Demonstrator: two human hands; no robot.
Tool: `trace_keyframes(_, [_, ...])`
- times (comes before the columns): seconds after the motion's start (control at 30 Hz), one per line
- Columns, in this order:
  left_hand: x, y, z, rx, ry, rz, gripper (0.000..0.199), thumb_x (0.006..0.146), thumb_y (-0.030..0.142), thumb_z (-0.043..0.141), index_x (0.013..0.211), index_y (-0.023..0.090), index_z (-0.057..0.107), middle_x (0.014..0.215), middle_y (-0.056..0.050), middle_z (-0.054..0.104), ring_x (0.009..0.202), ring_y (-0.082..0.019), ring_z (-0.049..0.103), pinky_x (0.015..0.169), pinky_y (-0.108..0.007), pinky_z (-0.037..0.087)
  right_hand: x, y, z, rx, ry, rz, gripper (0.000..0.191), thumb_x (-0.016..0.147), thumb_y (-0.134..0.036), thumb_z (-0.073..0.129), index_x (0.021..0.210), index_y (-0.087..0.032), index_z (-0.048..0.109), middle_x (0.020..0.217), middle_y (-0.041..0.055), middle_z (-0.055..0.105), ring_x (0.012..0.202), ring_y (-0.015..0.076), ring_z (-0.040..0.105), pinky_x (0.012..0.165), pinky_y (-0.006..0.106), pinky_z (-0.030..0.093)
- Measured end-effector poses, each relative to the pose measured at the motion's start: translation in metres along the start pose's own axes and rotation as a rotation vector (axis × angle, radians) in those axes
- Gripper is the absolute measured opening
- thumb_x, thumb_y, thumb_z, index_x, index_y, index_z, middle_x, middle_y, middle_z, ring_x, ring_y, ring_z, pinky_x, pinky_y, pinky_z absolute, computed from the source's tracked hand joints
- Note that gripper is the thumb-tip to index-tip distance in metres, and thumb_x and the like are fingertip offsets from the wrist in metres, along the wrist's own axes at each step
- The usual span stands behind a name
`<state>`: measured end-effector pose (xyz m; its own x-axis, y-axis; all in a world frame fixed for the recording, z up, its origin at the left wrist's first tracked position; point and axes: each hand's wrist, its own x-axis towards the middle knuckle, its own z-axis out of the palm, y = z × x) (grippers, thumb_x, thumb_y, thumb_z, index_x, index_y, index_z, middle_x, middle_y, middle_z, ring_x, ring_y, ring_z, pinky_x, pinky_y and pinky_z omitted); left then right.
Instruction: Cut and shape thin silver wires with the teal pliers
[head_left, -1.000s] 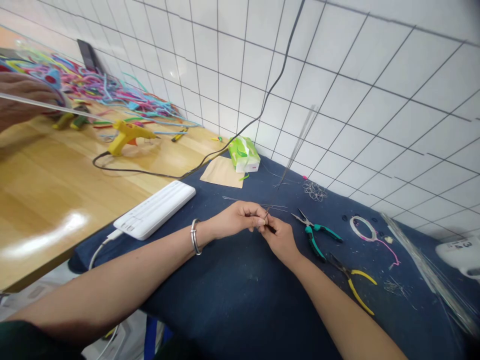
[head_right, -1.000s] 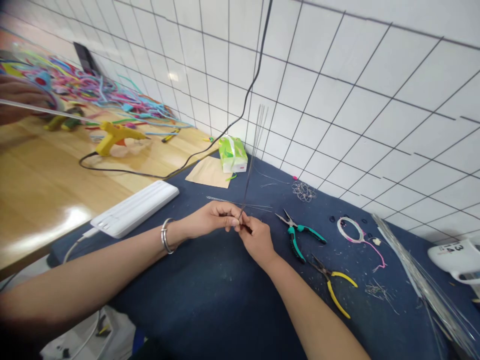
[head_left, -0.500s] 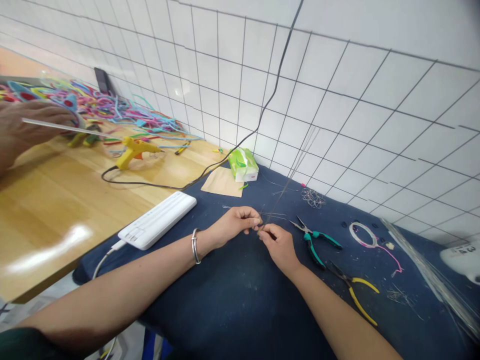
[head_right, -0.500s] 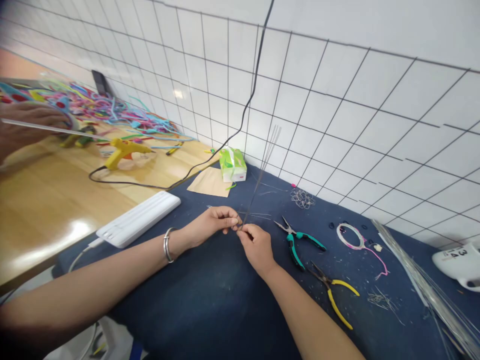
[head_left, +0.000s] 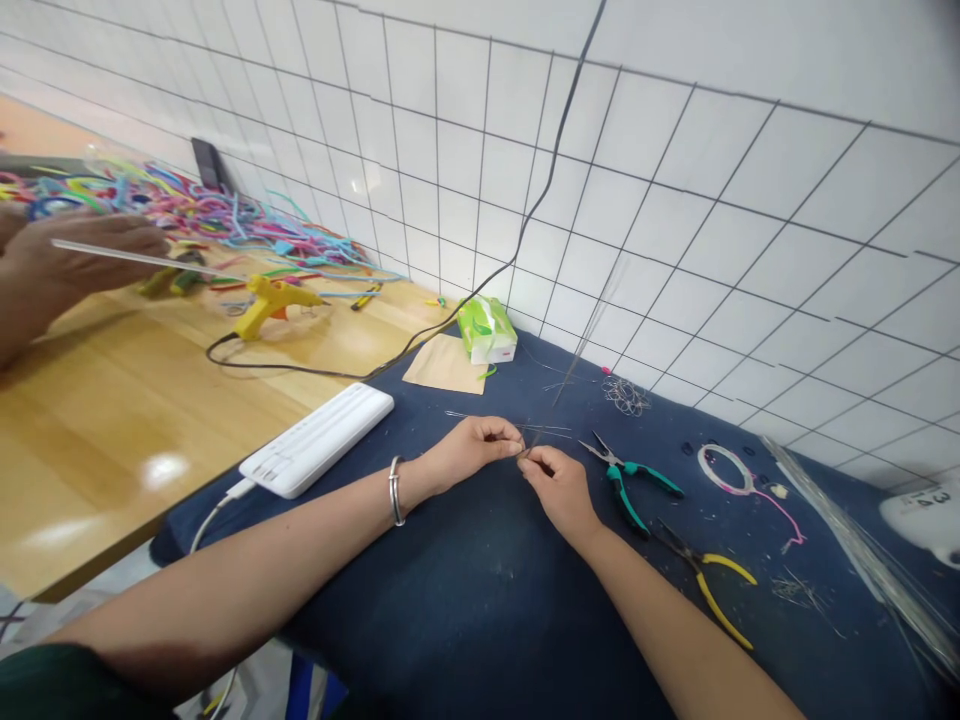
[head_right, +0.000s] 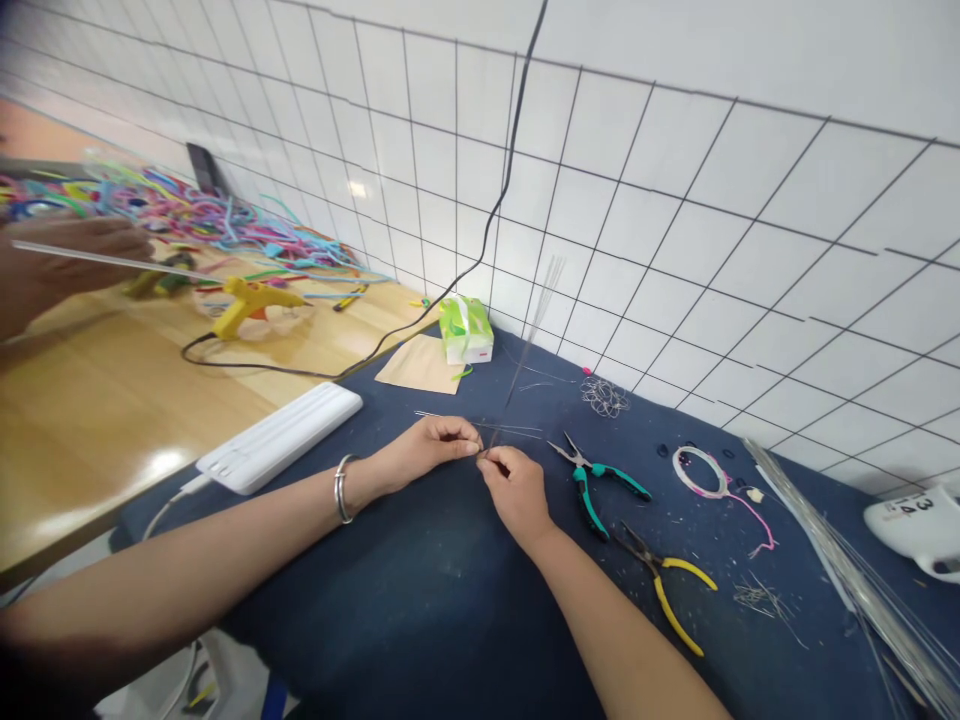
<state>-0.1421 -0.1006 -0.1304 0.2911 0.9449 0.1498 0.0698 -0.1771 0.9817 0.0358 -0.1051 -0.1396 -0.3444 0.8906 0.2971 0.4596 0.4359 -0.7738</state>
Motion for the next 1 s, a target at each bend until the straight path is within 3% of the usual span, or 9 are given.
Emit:
trace_keyframes(0.17, [0.0, -0.003, 0.003, -0.011, -0.067, -0.024, 0.012, 0.076, 0.026, 0.059, 0.078, 0.015, 0.064, 0.067, 0.0, 0.058, 0.064, -0.011, 0.051, 0.061, -0.023, 0.039, 0.001, 0.003, 0.0, -0.04, 0.014, -0.003, 0.019, 0.08, -0.031, 0.05, 0.069, -0.02, 0.061, 0.065, -0.0004, 0.058, 0.062, 0.0138, 0.051, 0.058, 0.023, 0.038])
trace_keyframes(0.63, [0.003, -0.011, -0.003, 0.079, -0.074, -0.148, 0.016, 0.075, 0.03, 0.059, 0.079, 0.015, 0.061, 0.066, 0.0, 0.061, 0.061, -0.011, 0.057, 0.053, -0.019, 0.039, -0.001, 0.001, 0.0, -0.081, 0.052, -0.065, 0.017, 0.082, -0.028, 0.05, 0.075, -0.019, 0.062, 0.079, 0.0021, 0.064, 0.073, 0.0142, 0.057, 0.069, 0.024, 0.042])
trace_keyframes(1.0, [0.004, -0.008, -0.005, 0.063, -0.105, -0.108, 0.015, 0.075, 0.029, 0.059, 0.077, 0.014, 0.06, 0.064, 0.001, 0.057, 0.059, -0.009, 0.053, 0.053, -0.019, 0.039, -0.001, 0.002, 0.006, -0.167, 0.032, -0.097, 0.014, 0.081, -0.025, 0.051, 0.073, -0.019, 0.061, 0.072, 0.0007, 0.061, 0.069, 0.0133, 0.055, 0.064, 0.022, 0.04])
